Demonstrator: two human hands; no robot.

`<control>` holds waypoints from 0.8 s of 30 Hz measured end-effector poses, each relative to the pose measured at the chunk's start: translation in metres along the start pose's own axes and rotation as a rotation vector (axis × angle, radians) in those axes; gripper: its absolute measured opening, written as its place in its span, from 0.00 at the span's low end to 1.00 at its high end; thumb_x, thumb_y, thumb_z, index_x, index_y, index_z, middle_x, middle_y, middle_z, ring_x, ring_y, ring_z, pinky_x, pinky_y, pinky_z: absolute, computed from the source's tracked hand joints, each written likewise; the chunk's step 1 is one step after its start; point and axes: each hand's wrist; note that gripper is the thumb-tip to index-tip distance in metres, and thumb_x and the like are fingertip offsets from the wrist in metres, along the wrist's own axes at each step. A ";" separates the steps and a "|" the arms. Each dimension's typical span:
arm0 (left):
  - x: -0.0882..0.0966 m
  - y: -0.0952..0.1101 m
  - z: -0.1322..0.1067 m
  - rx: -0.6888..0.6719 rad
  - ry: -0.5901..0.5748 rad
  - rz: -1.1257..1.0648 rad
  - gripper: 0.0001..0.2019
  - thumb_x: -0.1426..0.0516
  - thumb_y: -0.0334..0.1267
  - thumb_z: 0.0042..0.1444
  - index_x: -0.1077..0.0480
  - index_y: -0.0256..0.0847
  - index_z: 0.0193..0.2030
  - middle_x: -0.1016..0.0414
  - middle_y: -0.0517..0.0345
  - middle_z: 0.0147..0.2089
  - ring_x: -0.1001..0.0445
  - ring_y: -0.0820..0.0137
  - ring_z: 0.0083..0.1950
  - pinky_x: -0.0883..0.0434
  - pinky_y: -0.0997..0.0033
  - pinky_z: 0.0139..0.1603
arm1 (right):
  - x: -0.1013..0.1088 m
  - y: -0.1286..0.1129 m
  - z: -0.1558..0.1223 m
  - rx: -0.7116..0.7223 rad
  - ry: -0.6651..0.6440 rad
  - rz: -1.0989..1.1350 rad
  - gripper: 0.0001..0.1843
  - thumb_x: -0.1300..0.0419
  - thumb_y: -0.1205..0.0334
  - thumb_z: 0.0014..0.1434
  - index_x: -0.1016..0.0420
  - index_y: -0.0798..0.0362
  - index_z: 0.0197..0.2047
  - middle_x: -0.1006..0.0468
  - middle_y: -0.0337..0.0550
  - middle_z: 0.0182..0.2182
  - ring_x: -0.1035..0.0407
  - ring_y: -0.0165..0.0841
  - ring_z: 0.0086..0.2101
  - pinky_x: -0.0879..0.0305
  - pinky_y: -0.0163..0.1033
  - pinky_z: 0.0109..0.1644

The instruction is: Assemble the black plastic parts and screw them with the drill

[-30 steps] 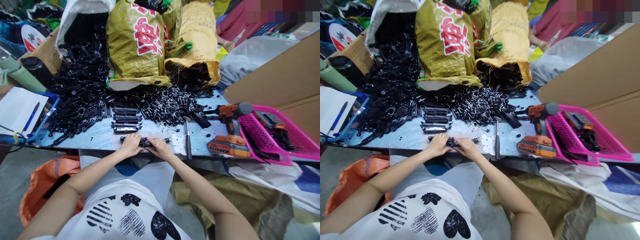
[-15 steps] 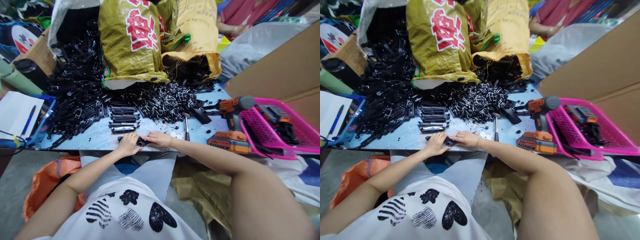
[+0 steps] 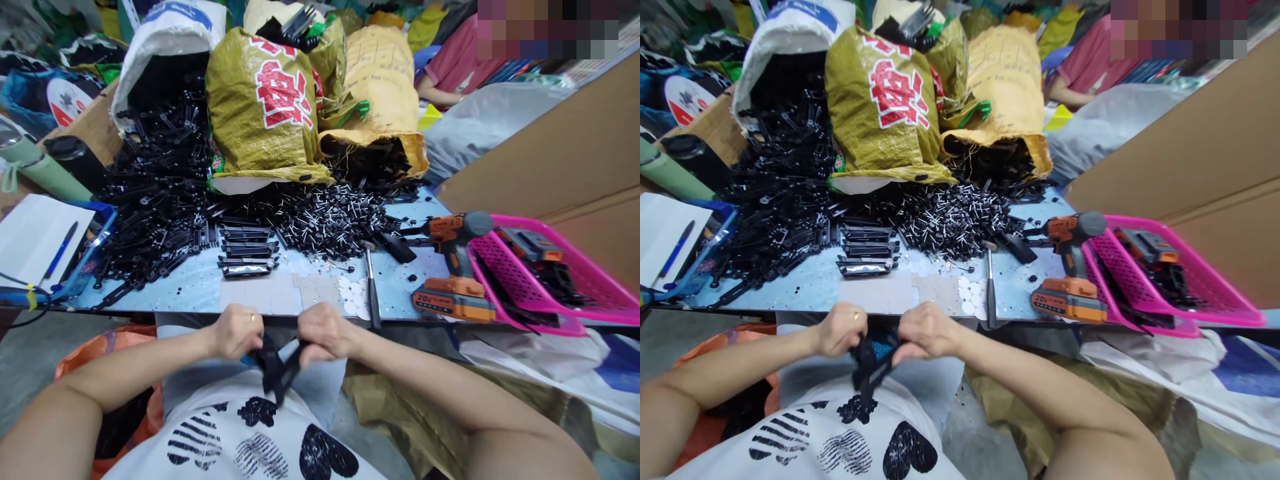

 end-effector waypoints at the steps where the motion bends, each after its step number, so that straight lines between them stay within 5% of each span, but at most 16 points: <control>1: 0.004 0.015 0.003 -0.010 0.033 -0.118 0.28 0.68 0.50 0.66 0.39 0.40 0.26 0.37 0.58 0.19 0.37 0.72 0.22 0.42 0.71 0.23 | 0.001 -0.011 0.006 0.026 0.033 0.122 0.29 0.59 0.42 0.65 0.37 0.53 0.24 0.40 0.36 0.16 0.44 0.27 0.19 0.53 0.36 0.24; 4: 0.005 0.052 0.012 -0.051 0.183 -0.366 0.27 0.68 0.52 0.66 0.39 0.41 0.27 0.38 0.61 0.19 0.39 0.74 0.20 0.43 0.71 0.22 | -0.021 -0.037 0.020 0.126 0.210 0.439 0.28 0.61 0.40 0.65 0.38 0.51 0.26 0.39 0.36 0.17 0.43 0.28 0.19 0.49 0.36 0.24; 6: -0.003 0.066 0.016 -0.074 0.370 -0.390 0.26 0.66 0.53 0.65 0.37 0.41 0.30 0.36 0.61 0.20 0.38 0.74 0.21 0.41 0.72 0.23 | -0.054 -0.045 0.028 0.099 0.456 0.565 0.30 0.62 0.33 0.60 0.39 0.50 0.28 0.36 0.38 0.21 0.39 0.30 0.23 0.42 0.37 0.28; 8: -0.016 0.070 0.017 -0.101 0.506 -0.313 0.27 0.66 0.55 0.64 0.33 0.41 0.38 0.32 0.58 0.25 0.32 0.72 0.26 0.35 0.70 0.26 | -0.091 -0.045 0.036 -0.126 0.783 0.598 0.33 0.67 0.28 0.56 0.39 0.48 0.33 0.32 0.44 0.30 0.34 0.36 0.32 0.36 0.45 0.39; 10: -0.029 0.064 0.014 -0.117 0.505 -0.189 0.30 0.67 0.57 0.63 0.34 0.39 0.50 0.27 0.52 0.33 0.27 0.67 0.36 0.29 0.67 0.34 | -0.118 -0.036 0.043 -0.395 1.039 0.540 0.30 0.69 0.32 0.57 0.41 0.46 0.40 0.33 0.48 0.40 0.34 0.41 0.42 0.39 0.54 0.49; 12: -0.039 0.049 0.008 -0.105 0.435 -0.022 0.35 0.68 0.59 0.62 0.39 0.36 0.59 0.26 0.47 0.40 0.27 0.63 0.45 0.28 0.64 0.42 | -0.126 -0.021 0.043 -0.548 1.087 0.375 0.23 0.67 0.40 0.60 0.43 0.45 0.46 0.35 0.49 0.47 0.36 0.42 0.48 0.41 0.57 0.53; 15: -0.045 0.008 -0.008 -0.006 0.305 0.329 0.38 0.64 0.64 0.59 0.39 0.36 0.60 0.26 0.45 0.39 0.26 0.60 0.44 0.27 0.61 0.42 | -0.093 0.010 0.020 -0.724 0.845 -0.036 0.21 0.57 0.46 0.60 0.45 0.48 0.52 0.37 0.54 0.53 0.41 0.45 0.56 0.42 0.53 0.57; 17: -0.045 -0.023 -0.019 0.134 0.127 0.507 0.36 0.58 0.64 0.58 0.35 0.36 0.57 0.25 0.44 0.40 0.26 0.58 0.45 0.28 0.59 0.45 | -0.049 0.032 -0.015 -0.922 0.726 -0.341 0.22 0.53 0.50 0.60 0.43 0.51 0.54 0.36 0.59 0.54 0.41 0.45 0.56 0.43 0.50 0.58; 20: -0.044 -0.056 -0.023 0.335 -0.038 0.574 0.30 0.53 0.57 0.60 0.37 0.37 0.60 0.33 0.38 0.58 0.38 0.53 0.63 0.39 0.50 0.61 | 0.025 0.059 -0.088 -1.191 0.668 -0.762 0.26 0.51 0.50 0.60 0.41 0.58 0.55 0.33 0.65 0.51 0.39 0.45 0.54 0.44 0.50 0.57; 24: -0.049 -0.083 0.019 0.682 0.088 0.505 0.36 0.57 0.57 0.61 0.48 0.29 0.66 0.53 0.36 0.69 0.62 0.52 0.71 0.52 0.49 0.68 | 0.106 0.081 -0.168 -1.670 0.591 -1.118 0.39 0.36 0.47 0.47 0.38 0.62 0.57 0.33 0.73 0.49 0.39 0.54 0.54 0.39 0.54 0.50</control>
Point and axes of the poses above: each hand's wrist, its own z-axis towards the middle knuckle, its own x-axis out of the back of the hand, y = z × x
